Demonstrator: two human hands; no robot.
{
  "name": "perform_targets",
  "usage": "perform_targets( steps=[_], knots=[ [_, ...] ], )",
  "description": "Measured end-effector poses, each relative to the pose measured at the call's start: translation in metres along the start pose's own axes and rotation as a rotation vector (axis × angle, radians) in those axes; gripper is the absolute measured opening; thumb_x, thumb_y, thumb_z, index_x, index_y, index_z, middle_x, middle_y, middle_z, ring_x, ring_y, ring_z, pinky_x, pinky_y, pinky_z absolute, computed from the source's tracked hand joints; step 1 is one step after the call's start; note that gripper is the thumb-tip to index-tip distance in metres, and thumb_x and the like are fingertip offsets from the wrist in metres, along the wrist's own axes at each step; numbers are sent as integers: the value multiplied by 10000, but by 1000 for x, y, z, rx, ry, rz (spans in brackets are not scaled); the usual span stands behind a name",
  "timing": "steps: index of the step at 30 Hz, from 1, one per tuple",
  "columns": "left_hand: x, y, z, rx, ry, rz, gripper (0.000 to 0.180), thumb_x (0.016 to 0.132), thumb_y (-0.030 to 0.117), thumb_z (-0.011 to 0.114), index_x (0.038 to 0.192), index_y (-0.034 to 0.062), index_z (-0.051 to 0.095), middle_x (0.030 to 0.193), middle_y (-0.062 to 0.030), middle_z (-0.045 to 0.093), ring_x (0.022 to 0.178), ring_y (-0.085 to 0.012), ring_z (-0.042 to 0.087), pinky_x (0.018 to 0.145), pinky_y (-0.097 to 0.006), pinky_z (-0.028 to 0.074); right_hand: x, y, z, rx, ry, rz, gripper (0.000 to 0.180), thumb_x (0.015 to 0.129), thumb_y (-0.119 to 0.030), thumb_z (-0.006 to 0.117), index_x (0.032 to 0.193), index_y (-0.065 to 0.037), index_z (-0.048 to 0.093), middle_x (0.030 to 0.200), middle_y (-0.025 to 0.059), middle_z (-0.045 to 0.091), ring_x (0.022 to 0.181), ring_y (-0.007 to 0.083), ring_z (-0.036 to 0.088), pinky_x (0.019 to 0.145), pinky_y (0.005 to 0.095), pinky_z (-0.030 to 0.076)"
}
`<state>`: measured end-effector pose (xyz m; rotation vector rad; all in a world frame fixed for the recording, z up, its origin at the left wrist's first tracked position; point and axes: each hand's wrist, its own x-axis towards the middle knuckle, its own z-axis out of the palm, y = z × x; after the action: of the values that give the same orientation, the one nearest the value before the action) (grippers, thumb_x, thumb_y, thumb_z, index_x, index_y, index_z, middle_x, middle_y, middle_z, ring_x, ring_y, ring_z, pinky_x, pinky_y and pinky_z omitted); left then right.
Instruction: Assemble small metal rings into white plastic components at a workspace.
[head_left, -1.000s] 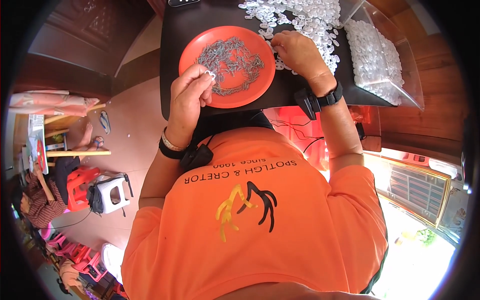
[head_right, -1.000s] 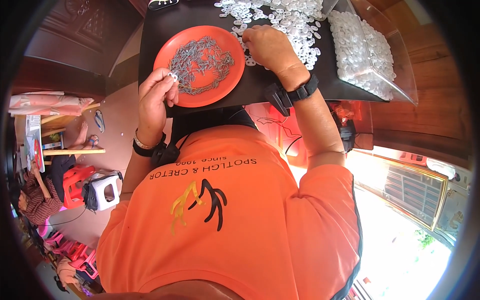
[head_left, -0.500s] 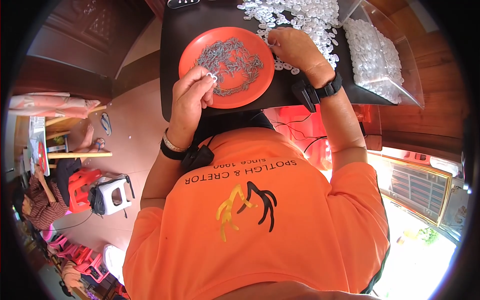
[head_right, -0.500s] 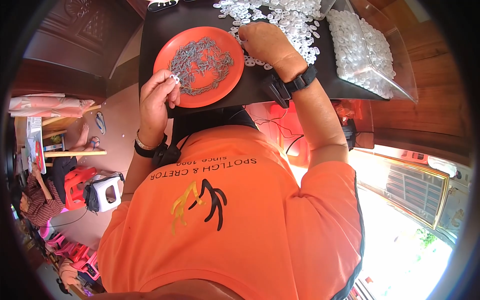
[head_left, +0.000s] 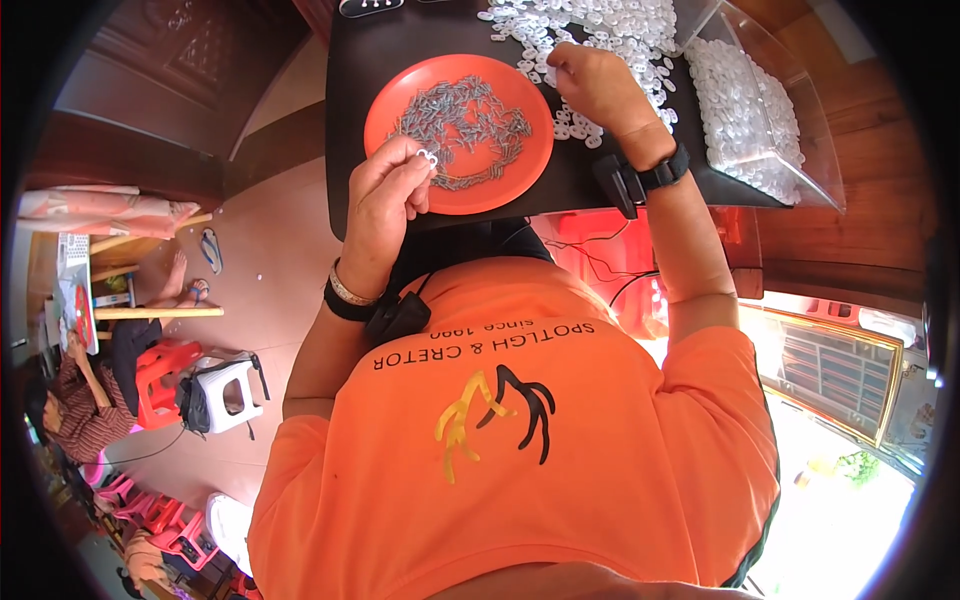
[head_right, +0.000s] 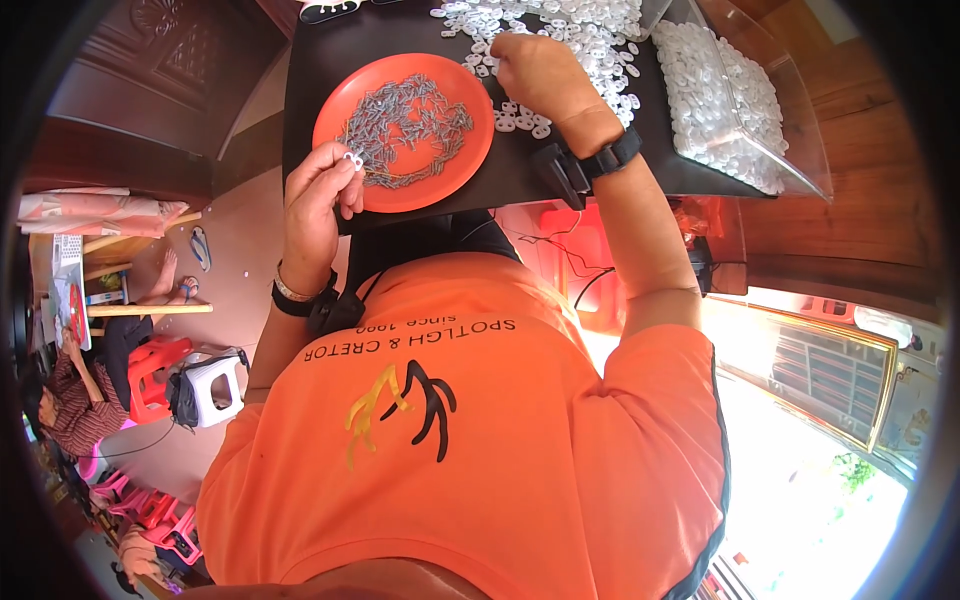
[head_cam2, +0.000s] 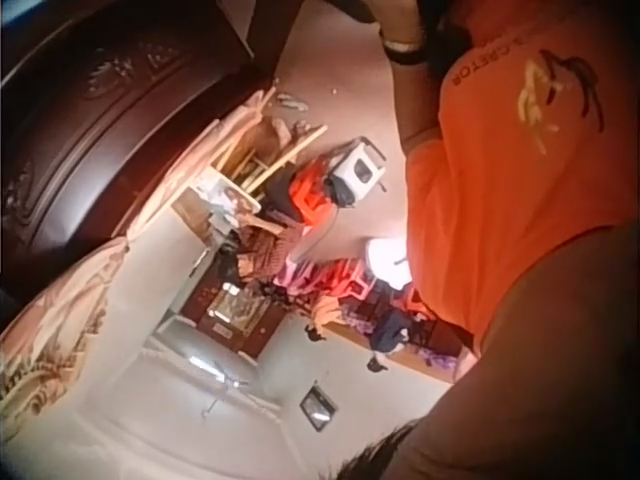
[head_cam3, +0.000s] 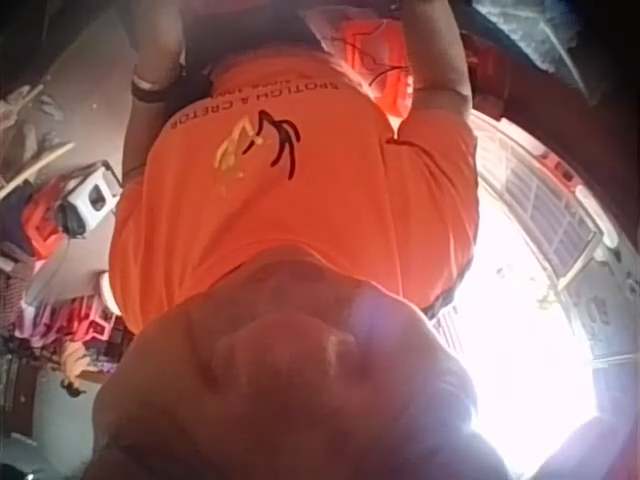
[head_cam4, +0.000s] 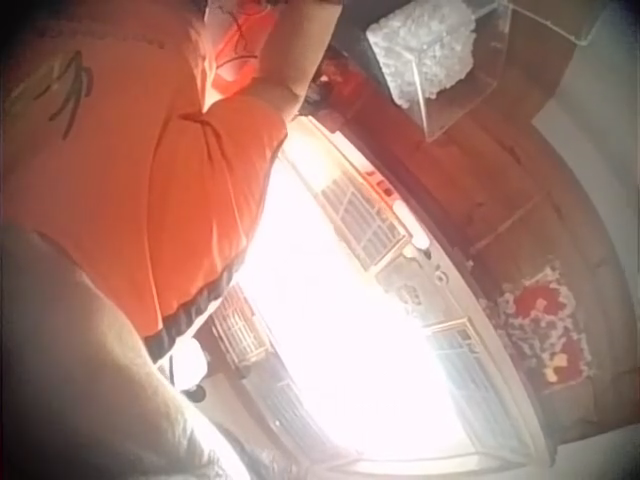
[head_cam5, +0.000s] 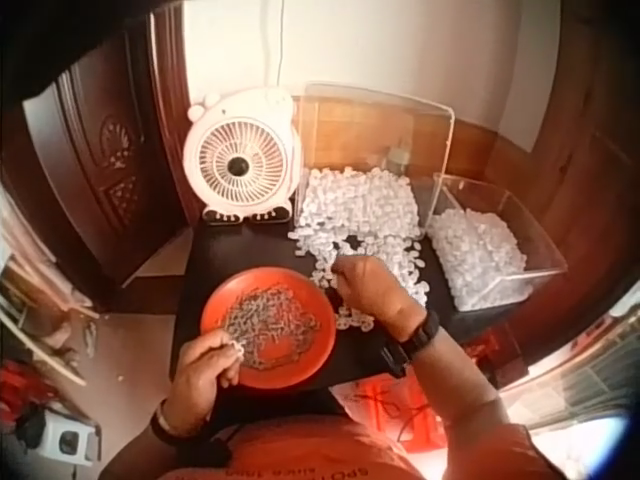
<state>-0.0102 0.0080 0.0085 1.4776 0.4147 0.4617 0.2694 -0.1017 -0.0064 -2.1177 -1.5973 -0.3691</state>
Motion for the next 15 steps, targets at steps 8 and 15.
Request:
perform_targets(
  steps=[8,15],
  knots=[
    [3,2,9,-94,29,1,184,903,167,456,774,44,505,609,14,455,537,-65,428,493,-204,309,-3,-51,-35,1013,-194,371,199,854,-134,624,1015,-23,657,896,5,655,835,81,585,783,231,459],
    [10,2,21,-130,4,37,205,901,193,513,798,18,544,617,15,460,531,-59,421,483,-201,332,-10,-97,-33,1276,-213,331,166,866,-95,602,998,-18,665,823,10,650,770,69,580,739,214,469]
  ],
)
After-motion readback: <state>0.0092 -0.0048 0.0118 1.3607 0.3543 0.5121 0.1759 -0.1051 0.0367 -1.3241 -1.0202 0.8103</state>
